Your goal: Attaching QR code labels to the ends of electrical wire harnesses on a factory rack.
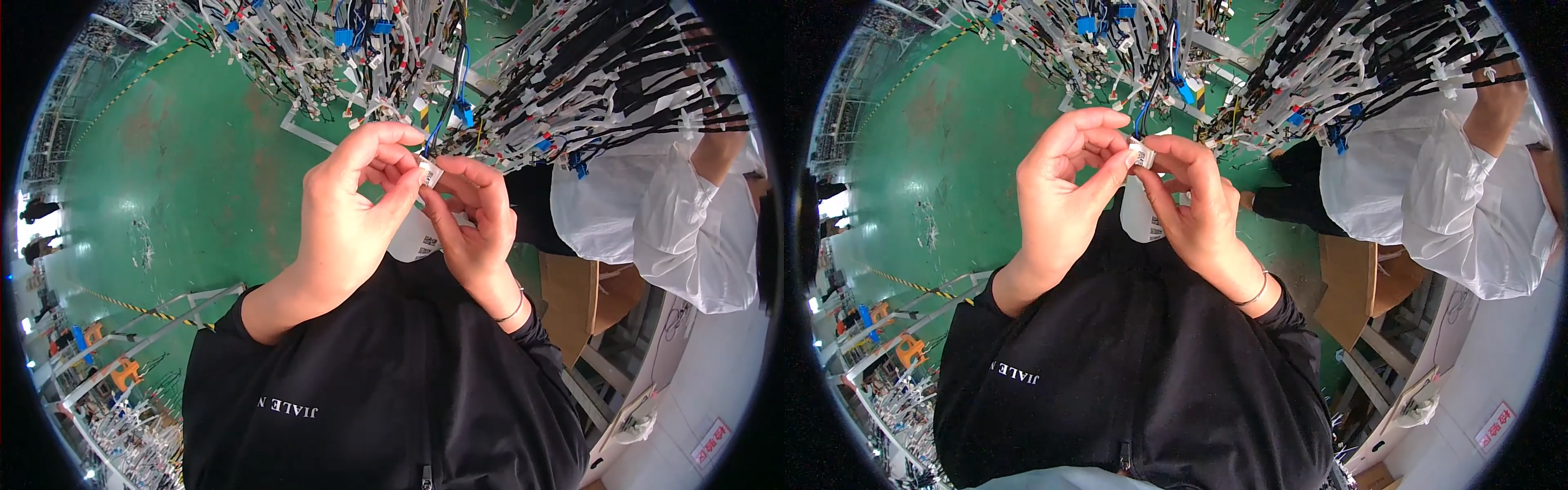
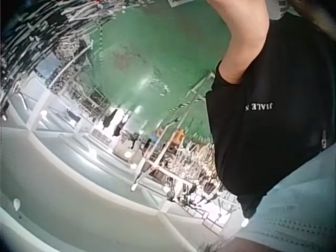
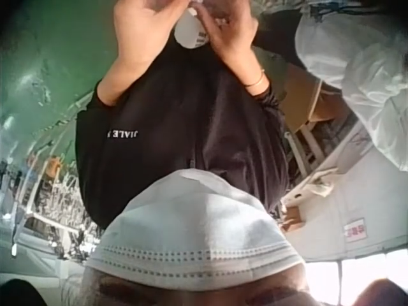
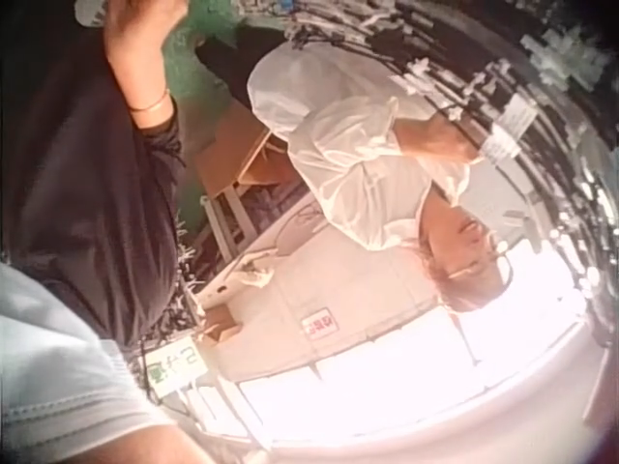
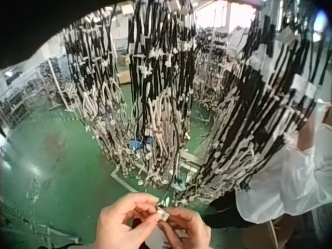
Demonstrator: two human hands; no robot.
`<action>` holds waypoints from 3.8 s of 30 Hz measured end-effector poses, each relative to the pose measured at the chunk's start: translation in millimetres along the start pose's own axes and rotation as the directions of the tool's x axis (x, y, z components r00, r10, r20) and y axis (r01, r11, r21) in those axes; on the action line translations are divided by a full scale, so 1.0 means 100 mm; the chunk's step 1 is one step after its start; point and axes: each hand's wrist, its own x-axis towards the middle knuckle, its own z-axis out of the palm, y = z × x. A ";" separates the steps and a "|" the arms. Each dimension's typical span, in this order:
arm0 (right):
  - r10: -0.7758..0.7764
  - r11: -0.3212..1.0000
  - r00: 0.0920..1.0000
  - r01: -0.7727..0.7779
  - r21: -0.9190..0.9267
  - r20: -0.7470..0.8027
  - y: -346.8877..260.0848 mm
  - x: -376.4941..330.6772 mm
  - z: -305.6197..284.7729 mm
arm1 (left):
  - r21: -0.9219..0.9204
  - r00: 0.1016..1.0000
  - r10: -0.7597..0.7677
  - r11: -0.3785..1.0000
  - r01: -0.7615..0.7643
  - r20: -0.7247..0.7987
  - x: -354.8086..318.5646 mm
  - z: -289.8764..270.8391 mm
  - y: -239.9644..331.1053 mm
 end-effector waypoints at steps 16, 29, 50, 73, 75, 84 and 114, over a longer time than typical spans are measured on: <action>-0.121 0.992 0.992 0.121 -0.025 -0.028 -0.02 0.09 -0.03 | 0.087 0.999 0.052 0.995 -0.050 -0.012 0.04 0.05 0.00; 0.035 0.994 0.999 -0.035 0.106 0.006 0.00 0.08 -0.04 | 0.299 0.988 0.149 0.942 -0.153 0.036 0.03 0.04 0.11; 0.378 0.640 0.901 -0.421 0.643 0.214 -0.11 0.16 -0.21 | -0.185 0.952 -0.254 0.941 0.285 0.172 0.15 -0.10 0.11; 0.307 0.657 0.892 -0.451 0.604 0.331 0.11 0.17 0.27 | -0.012 0.983 -0.111 0.994 0.110 -0.148 0.26 -0.35 -0.29; 0.327 0.700 0.884 -0.464 0.543 0.333 0.12 0.13 0.31 | -0.016 0.994 -0.065 0.998 0.064 -0.084 0.41 -0.30 -0.18; 0.248 0.968 0.966 -0.250 -0.018 -0.073 0.64 0.84 0.01 | -0.034 0.973 -0.226 0.974 0.225 -0.036 0.88 -0.66 -0.22; 0.375 0.624 0.824 -0.563 0.542 0.424 0.35 1.41 -0.53 | 0.250 0.972 0.109 0.967 -0.054 -0.210 1.43 -0.70 -1.20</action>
